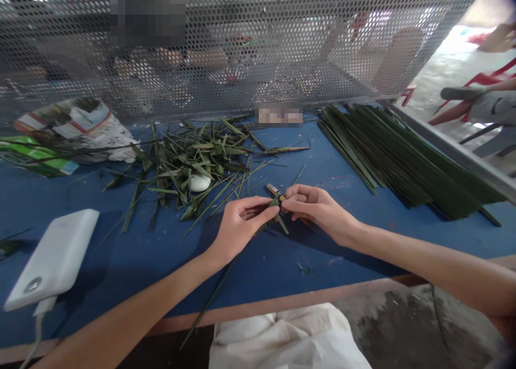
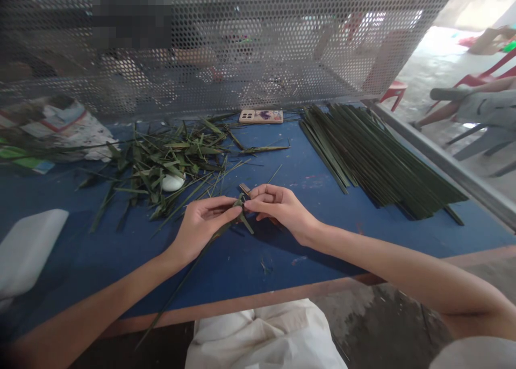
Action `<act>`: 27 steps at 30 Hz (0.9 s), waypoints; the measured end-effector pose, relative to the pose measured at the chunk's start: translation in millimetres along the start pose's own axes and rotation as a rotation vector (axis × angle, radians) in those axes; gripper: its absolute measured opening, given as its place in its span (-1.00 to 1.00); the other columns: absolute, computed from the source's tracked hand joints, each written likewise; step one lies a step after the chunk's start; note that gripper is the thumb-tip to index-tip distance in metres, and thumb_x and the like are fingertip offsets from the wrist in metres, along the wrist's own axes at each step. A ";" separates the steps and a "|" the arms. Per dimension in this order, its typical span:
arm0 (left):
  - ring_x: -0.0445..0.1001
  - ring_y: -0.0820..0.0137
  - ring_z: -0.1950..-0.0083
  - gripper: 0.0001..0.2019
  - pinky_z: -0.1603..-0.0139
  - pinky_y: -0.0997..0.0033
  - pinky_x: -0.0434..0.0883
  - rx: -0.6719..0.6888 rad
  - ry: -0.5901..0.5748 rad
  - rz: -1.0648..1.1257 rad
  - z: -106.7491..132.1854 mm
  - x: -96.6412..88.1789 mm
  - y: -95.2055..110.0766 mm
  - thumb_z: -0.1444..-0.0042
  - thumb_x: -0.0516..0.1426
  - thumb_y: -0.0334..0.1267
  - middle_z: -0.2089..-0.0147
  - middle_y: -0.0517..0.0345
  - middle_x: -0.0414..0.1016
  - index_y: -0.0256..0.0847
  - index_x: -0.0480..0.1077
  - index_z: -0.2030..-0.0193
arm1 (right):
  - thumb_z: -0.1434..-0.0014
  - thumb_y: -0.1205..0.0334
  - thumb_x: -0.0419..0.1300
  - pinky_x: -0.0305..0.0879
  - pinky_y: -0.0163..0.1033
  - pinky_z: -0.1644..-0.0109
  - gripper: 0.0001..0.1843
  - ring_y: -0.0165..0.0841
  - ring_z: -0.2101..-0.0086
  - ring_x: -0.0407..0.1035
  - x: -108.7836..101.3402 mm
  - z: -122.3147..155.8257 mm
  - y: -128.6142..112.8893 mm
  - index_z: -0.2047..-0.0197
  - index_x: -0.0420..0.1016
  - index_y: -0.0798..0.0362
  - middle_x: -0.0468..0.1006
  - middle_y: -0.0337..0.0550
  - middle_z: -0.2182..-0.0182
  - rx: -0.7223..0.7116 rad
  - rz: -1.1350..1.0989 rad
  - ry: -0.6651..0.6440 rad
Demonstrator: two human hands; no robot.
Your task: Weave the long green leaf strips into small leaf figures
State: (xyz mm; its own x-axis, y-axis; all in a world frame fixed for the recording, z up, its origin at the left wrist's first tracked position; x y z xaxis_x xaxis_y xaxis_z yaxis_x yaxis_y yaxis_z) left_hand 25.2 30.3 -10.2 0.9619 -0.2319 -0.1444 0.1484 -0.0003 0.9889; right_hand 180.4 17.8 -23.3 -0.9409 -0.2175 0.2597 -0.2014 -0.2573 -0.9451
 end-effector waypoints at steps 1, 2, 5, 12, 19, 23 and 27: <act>0.60 0.23 0.17 -0.72 0.09 0.29 0.54 -0.003 0.000 -0.001 0.5 0.4 0.8 0.13 0.37 -0.11 0.25 0.06 0.65 -0.20 0.61 0.29 | 0.02 0.08 0.42 0.31 -0.39 0.36 -0.67 -0.52 0.46 0.35 0.6 0.1 -1.1 0.27 0.47 0.08 0.47 -0.28 0.47 -0.007 0.003 -0.003; 0.60 0.23 0.17 -0.73 0.09 0.29 0.54 -0.003 -0.003 -0.002 1.0 0.9 1.6 0.14 0.37 -0.11 0.26 0.07 0.64 -0.20 0.61 0.29 | 0.01 0.08 0.42 0.30 -0.39 0.37 -0.67 -0.52 0.47 0.33 1.3 0.2 -1.8 0.28 0.46 0.08 0.46 -0.29 0.48 -0.012 0.009 -0.007; 0.59 0.23 0.17 -0.73 0.10 0.30 0.53 0.008 -0.021 -0.017 1.9 1.7 4.1 0.13 0.37 -0.11 0.26 0.07 0.64 -0.20 0.61 0.30 | -0.01 0.09 0.40 0.28 -0.38 0.38 -0.68 -0.51 0.47 0.33 2.7 0.2 -2.4 0.26 0.46 0.08 0.47 -0.28 0.47 -0.019 0.021 -0.020; 0.56 0.29 0.23 -0.79 0.21 0.37 0.50 0.078 -0.132 -0.138 0.3 1.6 10.9 0.05 0.32 -0.11 0.29 0.10 0.61 -0.18 0.62 0.30 | -0.04 0.14 0.39 0.25 -0.40 0.39 -0.60 -0.53 0.45 0.34 4.7 -0.2 -1.3 0.06 0.52 0.07 0.54 -0.23 0.38 0.021 -0.008 -0.102; 0.52 0.34 0.27 -0.78 0.27 0.43 0.46 0.149 -0.110 -0.192 3.0 2.3 16.3 0.01 0.30 -0.10 0.31 0.09 0.58 -0.18 0.62 0.29 | -0.01 0.16 0.41 0.30 -0.39 0.30 -0.68 -0.52 0.39 0.39 4.5 -0.5 0.1 0.17 0.52 0.07 0.54 -0.23 0.36 0.043 -0.060 -0.074; 0.52 0.31 0.25 -0.77 0.25 0.41 0.47 0.150 -0.118 -0.196 3.7 3.4 16.1 0.00 0.29 -0.07 0.31 0.09 0.58 -0.17 0.62 0.28 | -0.02 0.14 0.40 0.31 -0.38 0.32 -0.68 -0.50 0.40 0.39 3.2 -1.1 0.3 0.17 0.52 0.08 0.55 -0.21 0.36 0.028 -0.043 -0.070; 0.51 0.33 0.27 -0.78 0.26 0.42 0.46 0.166 -0.148 -0.204 4.2 5.2 19.0 -0.02 0.28 -0.08 0.30 0.08 0.58 -0.16 0.62 0.28 | -0.05 0.12 0.38 0.30 -0.38 0.36 -0.63 -0.49 0.42 0.38 4.3 -0.4 -3.2 0.08 0.53 0.04 0.53 -0.24 0.41 -0.036 0.042 -0.119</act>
State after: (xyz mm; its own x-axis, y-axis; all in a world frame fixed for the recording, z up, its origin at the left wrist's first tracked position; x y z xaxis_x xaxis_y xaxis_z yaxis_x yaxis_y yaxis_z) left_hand 32.1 25.0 8.0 0.8702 -0.3504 -0.3465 0.2842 -0.2176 0.9337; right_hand 176.9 18.1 -19.2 -0.9100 -0.3381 0.2398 -0.1744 -0.2125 -0.9615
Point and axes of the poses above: each hand's wrist, its own z-axis away from the middle knuckle, its own x-axis out of the palm, y = z × x, the point moved 7 cm from there along -z, towards the middle knuckle
